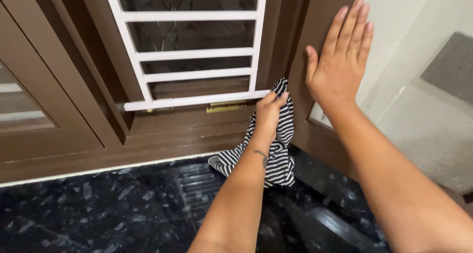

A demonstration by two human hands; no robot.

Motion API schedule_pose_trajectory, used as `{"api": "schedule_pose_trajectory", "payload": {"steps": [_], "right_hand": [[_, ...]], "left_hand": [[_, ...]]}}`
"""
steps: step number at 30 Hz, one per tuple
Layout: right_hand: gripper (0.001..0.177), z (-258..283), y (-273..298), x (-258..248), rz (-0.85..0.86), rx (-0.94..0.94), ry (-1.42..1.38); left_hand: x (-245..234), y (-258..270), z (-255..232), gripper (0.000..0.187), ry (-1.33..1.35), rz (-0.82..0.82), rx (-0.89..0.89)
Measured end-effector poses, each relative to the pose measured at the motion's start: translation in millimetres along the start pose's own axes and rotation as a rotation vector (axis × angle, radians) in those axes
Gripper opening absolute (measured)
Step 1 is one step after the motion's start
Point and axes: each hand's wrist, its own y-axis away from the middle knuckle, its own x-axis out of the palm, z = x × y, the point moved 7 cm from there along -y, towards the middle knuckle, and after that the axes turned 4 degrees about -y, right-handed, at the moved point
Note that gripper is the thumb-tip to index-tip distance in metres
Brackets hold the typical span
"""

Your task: The person cleans a brown double window with white grilles using a striped cloth. They wipe the frames, handles, and mesh screens, occasionally dipping the cloth into a bucket of water to wet it before continuing to clean the window surfaces.

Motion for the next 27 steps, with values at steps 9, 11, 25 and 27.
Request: {"api": "schedule_pose_trajectory", "payload": {"steps": [9, 11, 25, 27], "right_hand": [[0.079, 0.5, 78.6, 48.6, 0.139, 0.006, 0.043], [0.079, 3.5, 86.5, 53.9, 0.165, 0.01, 0.037], [0.079, 0.3, 88.5, 60.9, 0.213, 0.027, 0.049], [0.079, 2.6, 89.2, 61.2, 0.218, 0.029, 0.047]], "left_hand": [[-37.2, 14.1, 70.7, 0.025, -0.248, -0.073, -0.016], [-59.6, 25.1, 97.6, 0.04, -0.312, -0.083, -0.056], [-30.2, 30.6, 63.9, 0.04, -1.071, 0.0, -0.123], [-33.5, 30.4, 68.1, 0.043, -1.149, 0.028, -0.185]]}}
